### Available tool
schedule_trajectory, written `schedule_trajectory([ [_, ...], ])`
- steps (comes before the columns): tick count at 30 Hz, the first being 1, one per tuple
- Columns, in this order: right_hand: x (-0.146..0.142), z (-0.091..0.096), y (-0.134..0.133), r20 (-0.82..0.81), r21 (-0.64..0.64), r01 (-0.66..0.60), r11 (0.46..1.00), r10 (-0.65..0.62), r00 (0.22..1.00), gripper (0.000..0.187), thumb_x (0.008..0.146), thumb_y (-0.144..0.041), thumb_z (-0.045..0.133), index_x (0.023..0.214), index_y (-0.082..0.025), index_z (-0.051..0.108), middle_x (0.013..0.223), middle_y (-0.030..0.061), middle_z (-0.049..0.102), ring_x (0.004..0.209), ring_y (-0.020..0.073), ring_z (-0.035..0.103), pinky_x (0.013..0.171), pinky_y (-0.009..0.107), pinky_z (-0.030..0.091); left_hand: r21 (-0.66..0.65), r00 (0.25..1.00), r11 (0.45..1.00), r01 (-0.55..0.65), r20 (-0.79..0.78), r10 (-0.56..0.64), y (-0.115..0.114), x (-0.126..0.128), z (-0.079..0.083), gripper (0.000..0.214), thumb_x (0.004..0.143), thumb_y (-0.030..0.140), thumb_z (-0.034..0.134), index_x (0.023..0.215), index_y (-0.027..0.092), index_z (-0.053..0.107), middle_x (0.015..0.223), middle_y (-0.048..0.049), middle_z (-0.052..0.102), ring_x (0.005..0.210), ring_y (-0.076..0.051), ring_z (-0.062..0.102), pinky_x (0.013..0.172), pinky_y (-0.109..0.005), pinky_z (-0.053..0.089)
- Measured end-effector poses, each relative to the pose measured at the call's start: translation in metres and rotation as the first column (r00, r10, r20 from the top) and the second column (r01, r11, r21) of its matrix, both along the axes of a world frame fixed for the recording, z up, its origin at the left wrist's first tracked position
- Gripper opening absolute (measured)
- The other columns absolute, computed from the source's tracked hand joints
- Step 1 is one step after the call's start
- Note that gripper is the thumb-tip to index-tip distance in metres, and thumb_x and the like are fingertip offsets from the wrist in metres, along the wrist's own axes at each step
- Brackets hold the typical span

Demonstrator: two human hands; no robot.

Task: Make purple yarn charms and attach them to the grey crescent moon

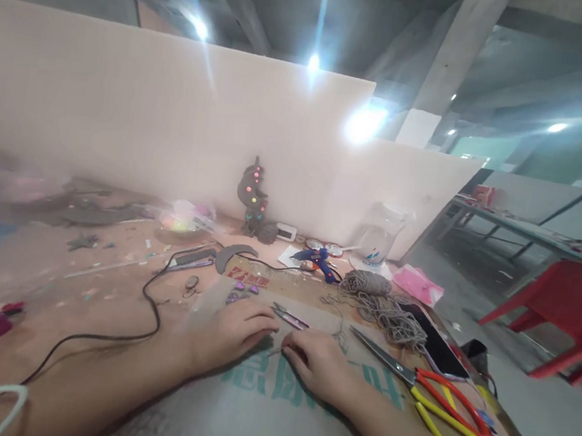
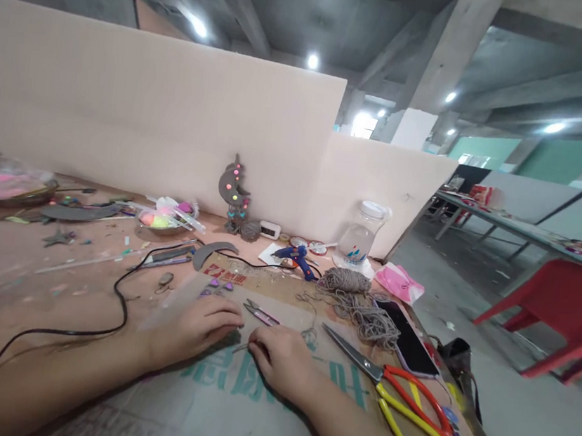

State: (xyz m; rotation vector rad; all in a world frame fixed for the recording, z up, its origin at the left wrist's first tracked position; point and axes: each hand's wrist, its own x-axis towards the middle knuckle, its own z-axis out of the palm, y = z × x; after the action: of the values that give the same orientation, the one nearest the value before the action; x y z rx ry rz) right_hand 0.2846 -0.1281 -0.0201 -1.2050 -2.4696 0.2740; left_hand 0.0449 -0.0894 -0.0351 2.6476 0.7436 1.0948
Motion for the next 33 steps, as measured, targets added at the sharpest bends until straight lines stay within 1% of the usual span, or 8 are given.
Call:
schedule_trajectory([
  [3, 0.002, 0.002, 0.001, -0.059, -0.015, -0.017, 1.000, 0.016, 0.998, 0.017, 0.095, -0.021, 0.050, 0.095, -0.020, 0.067, 0.090, 0.0057, 0.072, 0.083, 0.0183, 0.067, 0.076, 0.027, 0.050, -0.204, 0.996, 0.977, -0.058, 0.056, 0.071, -0.011, 0.004, 0.007, 0.020, 0.095, 0.021, 0.053, 0.105, 0.022, 0.071, 0.107, -0.0069, 0.070, 0.099, -0.019, 0.064, 0.089, -0.031, 0.051],
  [7, 0.004, 0.003, -0.001, -0.122, -0.025, -0.029, 0.999, 0.026, 0.992, 0.027, 0.093, -0.026, 0.056, 0.119, -0.019, 0.059, 0.115, 0.0109, 0.066, 0.098, 0.0218, 0.065, 0.085, 0.033, 0.051, -0.523, 0.949, 0.847, -0.096, 0.210, 0.237, -0.018, 0.011, 0.013, 0.020, 0.093, 0.028, 0.055, 0.103, 0.021, 0.071, 0.105, -0.0067, 0.072, 0.102, -0.020, 0.065, 0.094, -0.035, 0.050],
  [9, 0.006, 0.004, -0.003, -0.136, -0.027, -0.025, 0.999, 0.021, 0.990, 0.040, 0.092, -0.029, 0.058, 0.130, -0.019, 0.052, 0.124, 0.0128, 0.063, 0.103, 0.0232, 0.064, 0.089, 0.036, 0.051, -0.639, 0.911, 0.767, -0.049, 0.286, 0.296, -0.018, 0.012, 0.013, 0.026, 0.090, 0.031, 0.057, 0.109, 0.018, 0.069, 0.108, -0.0088, 0.072, 0.100, -0.022, 0.066, 0.090, -0.036, 0.052],
  [11, 0.008, 0.004, -0.003, -0.139, -0.022, -0.011, 1.000, 0.008, 0.990, 0.039, 0.095, -0.030, 0.055, 0.132, -0.019, 0.051, 0.123, 0.0133, 0.063, 0.100, 0.0225, 0.065, 0.087, 0.036, 0.051, -0.719, 0.876, 0.695, 0.025, 0.350, 0.331, -0.014, 0.013, 0.010, 0.032, 0.087, 0.034, 0.060, 0.112, 0.016, 0.067, 0.104, -0.0102, 0.073, 0.090, -0.022, 0.067, 0.080, -0.035, 0.054],
  [13, 0.009, 0.003, -0.002, -0.142, -0.005, 0.018, 1.000, -0.019, 0.990, 0.034, 0.098, -0.032, 0.050, 0.129, -0.019, 0.054, 0.115, 0.0129, 0.065, 0.093, 0.0215, 0.065, 0.083, 0.036, 0.051, -0.743, 0.858, 0.666, 0.069, 0.385, 0.341, -0.010, 0.014, 0.007, 0.034, 0.085, 0.036, 0.062, 0.110, 0.014, 0.067, 0.098, -0.0098, 0.073, 0.082, -0.021, 0.067, 0.074, -0.033, 0.054],
  [20, 0.007, -0.002, -0.001, -0.193, 0.079, 0.142, 0.987, -0.125, 0.973, 0.031, 0.098, -0.033, 0.047, 0.124, -0.018, 0.057, 0.100, 0.0102, 0.068, 0.086, 0.0220, 0.064, 0.077, 0.035, 0.050, -0.710, 0.851, 0.703, 0.044, 0.395, 0.346, -0.003, 0.015, 0.005, 0.031, 0.080, 0.034, 0.065, 0.104, 0.015, 0.071, 0.098, -0.0092, 0.074, 0.086, -0.021, 0.067, 0.078, -0.032, 0.052],
  [29, 0.015, 0.029, 0.014, -0.260, 0.093, 0.244, 0.965, -0.213, 0.942, 0.022, 0.094, -0.026, 0.051, 0.109, -0.019, 0.065, 0.080, 0.0036, 0.064, 0.067, 0.0167, 0.056, 0.064, 0.029, 0.044, -0.695, 0.896, 0.718, 0.026, 0.335, 0.291, -0.002, 0.020, 0.003, 0.026, 0.081, 0.031, 0.065, 0.100, 0.016, 0.072, 0.095, -0.0090, 0.075, 0.087, -0.023, 0.068, 0.077, -0.032, 0.054],
  [33, 0.015, 0.019, 0.024, -0.251, 0.059, 0.246, 0.968, -0.224, 0.942, 0.019, 0.093, -0.025, 0.052, 0.104, -0.018, 0.067, 0.082, 0.0043, 0.066, 0.069, 0.0166, 0.057, 0.065, 0.029, 0.043, -0.671, 0.912, 0.741, 0.007, 0.308, 0.271, -0.002, 0.020, 0.007, 0.025, 0.083, 0.029, 0.062, 0.102, 0.017, 0.072, 0.102, -0.0087, 0.074, 0.094, -0.023, 0.067, 0.085, -0.034, 0.052],
])
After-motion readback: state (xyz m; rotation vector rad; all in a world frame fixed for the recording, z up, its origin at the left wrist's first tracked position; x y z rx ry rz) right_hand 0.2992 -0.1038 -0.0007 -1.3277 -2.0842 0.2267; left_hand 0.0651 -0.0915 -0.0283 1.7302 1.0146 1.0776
